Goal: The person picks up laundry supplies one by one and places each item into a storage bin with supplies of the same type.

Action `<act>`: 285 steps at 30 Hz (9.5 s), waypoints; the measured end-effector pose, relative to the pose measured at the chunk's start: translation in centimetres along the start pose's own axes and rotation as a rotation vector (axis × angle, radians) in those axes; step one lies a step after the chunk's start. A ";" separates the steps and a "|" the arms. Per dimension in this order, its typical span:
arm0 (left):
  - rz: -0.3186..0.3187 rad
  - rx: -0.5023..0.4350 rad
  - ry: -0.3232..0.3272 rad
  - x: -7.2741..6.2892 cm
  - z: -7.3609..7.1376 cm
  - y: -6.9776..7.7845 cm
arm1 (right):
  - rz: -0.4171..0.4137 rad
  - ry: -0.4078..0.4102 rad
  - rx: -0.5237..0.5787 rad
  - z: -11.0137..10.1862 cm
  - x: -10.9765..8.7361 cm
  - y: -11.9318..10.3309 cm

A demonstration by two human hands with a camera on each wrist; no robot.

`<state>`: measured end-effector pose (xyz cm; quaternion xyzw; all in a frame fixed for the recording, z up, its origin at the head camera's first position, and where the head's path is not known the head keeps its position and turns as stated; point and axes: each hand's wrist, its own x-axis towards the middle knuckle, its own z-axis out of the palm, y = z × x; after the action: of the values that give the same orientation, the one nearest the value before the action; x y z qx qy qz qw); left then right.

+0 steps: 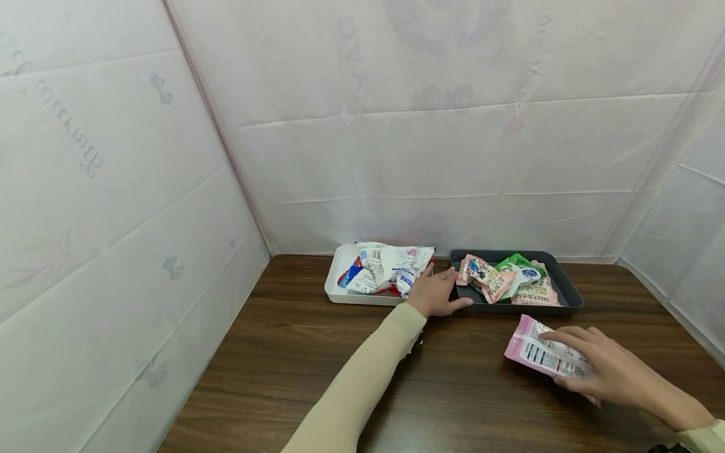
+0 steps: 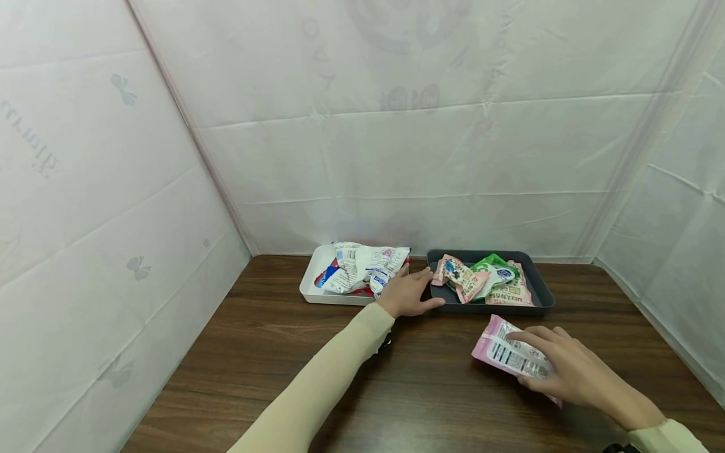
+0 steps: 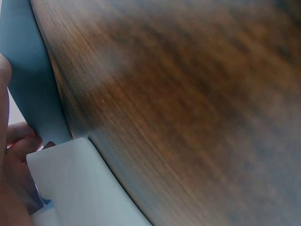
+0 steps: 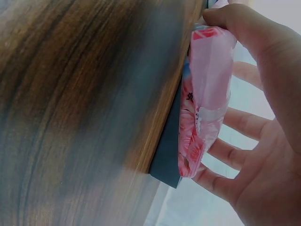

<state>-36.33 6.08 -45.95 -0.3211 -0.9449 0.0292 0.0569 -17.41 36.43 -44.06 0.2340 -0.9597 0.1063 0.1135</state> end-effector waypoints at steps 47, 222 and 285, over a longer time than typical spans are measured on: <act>0.000 -0.028 0.004 0.0 -0.2 0.0 | -0.063 0.119 -0.033 -0.9 1.6 0.7; -0.011 -0.031 -0.010 0.2 0.2 -0.7 | -0.055 0.150 -0.047 -1.4 13.2 5.2; -0.008 -0.013 -0.008 0.0 -0.1 -0.3 | 0.012 0.099 -0.034 -1.1 15.3 5.8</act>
<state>-36.49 5.83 -45.83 -0.3174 -0.9466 0.0239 0.0512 -33.21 35.27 -39.84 0.2207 -0.9560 0.1019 0.1642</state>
